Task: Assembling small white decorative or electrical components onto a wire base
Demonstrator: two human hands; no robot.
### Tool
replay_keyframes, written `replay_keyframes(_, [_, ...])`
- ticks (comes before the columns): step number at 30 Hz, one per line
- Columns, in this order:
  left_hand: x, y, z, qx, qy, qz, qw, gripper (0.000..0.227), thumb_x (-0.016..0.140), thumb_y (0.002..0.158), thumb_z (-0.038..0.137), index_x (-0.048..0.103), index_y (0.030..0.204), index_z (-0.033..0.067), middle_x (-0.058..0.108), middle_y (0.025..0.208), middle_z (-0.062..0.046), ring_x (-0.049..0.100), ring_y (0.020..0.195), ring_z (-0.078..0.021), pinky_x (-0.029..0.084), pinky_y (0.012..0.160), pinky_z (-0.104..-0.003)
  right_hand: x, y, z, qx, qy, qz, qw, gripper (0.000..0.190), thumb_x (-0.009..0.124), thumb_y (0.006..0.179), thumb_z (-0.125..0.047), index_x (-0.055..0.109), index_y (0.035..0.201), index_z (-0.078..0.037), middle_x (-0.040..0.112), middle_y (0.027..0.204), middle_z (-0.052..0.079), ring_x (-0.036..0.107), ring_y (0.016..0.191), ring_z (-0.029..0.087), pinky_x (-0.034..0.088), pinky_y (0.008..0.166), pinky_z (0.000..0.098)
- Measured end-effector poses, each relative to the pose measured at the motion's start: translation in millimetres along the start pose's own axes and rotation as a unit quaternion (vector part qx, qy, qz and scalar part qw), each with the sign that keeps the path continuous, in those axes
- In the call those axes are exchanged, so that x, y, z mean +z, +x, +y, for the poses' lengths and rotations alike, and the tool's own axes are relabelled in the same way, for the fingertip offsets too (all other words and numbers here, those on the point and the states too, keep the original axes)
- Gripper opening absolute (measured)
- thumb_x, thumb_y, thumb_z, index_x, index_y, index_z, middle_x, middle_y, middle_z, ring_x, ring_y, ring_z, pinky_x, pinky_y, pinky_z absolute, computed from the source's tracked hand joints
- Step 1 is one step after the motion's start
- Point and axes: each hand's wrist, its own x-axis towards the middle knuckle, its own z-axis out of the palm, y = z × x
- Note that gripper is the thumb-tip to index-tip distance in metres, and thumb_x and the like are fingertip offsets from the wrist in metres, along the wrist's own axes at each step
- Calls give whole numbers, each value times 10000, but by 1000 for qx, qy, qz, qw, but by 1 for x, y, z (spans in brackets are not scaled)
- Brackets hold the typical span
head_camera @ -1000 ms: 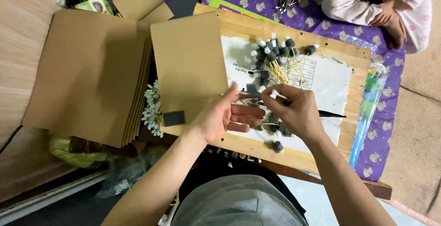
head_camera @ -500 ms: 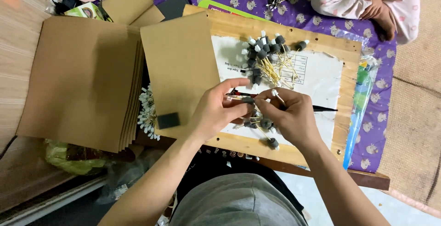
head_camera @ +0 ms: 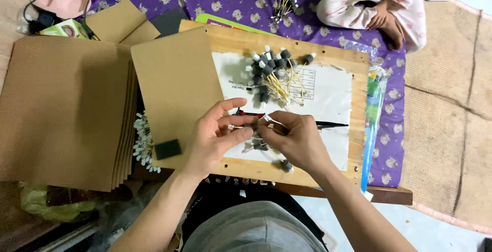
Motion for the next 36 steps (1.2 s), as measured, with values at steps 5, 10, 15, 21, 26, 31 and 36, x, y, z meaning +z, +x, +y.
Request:
replay_keyframes(5, [8, -8, 15, 43, 115, 1, 992, 460, 760, 761, 3, 610, 1195, 27, 752, 972, -200, 727, 896, -267, 625, 745, -347, 0, 1, 4, 30, 29, -4, 999, 64, 760, 774, -119, 753, 808, -65, 498, 477, 31, 411, 493, 102, 376, 493, 237])
replay_keyframes(10, [13, -5, 5, 130, 215, 22, 968, 211, 739, 804, 18, 711, 1007, 68, 773, 876, -111, 753, 850, -208, 631, 700, -292, -5, 1, 1, 72, 43, -28, 996, 97, 758, 766, -128, 749, 805, -40, 521, 491, 56, 443, 509, 131, 378, 523, 265])
replay_keyframes(15, [-6, 6, -66, 26, 121, 35, 992, 246, 707, 826, 1, 604, 1049, 9, 739, 931, -197, 709, 925, -261, 603, 779, -377, -39, 0, -16, 125, 33, -5, 992, 465, 494, 945, -215, 536, 1364, -19, 676, 986, 169, 456, 637, 158, 437, 603, 285])
replay_keyframes(21, [9, 7, -80, 41, 317, -14, 948, 266, 638, 906, 124, 642, 1156, 33, 708, 901, -268, 560, 1163, -467, 530, 852, -592, -33, -7, -22, 138, -157, -35, 977, 326, 518, 942, -121, 695, 1208, -55, 746, 917, 177, 527, 536, 222, 442, 574, 353])
replay_keyframes(26, [10, 8, -45, 103, 174, -3, 979, 242, 652, 927, 129, 682, 1161, 78, 731, 959, -151, 686, 889, -256, 580, 783, -386, -14, 9, 14, -15, -219, -111, 969, 244, 606, 884, -147, 748, 1071, -79, 742, 935, 162, 709, 796, 367, 549, 715, 419])
replay_keyframes(31, [-9, 22, -44, 118, 184, 49, 974, 181, 649, 893, 25, 744, 1035, 86, 751, 885, -105, 691, 765, -151, 607, 680, -307, 4, 33, 18, -94, -197, -93, 972, 209, 625, 867, -145, 765, 1013, -93, 721, 873, 140, 692, 785, 337, 548, 739, 425])
replay_keyframes(36, [-17, 26, -24, 105, 211, 98, 967, 222, 727, 828, 25, 727, 1044, 79, 743, 918, -103, 693, 835, -162, 605, 696, -302, 23, 59, 33, -156, -147, -24, 976, 158, 712, 813, -174, 759, 962, -152, 700, 880, 95, 679, 862, 342, 542, 765, 425])
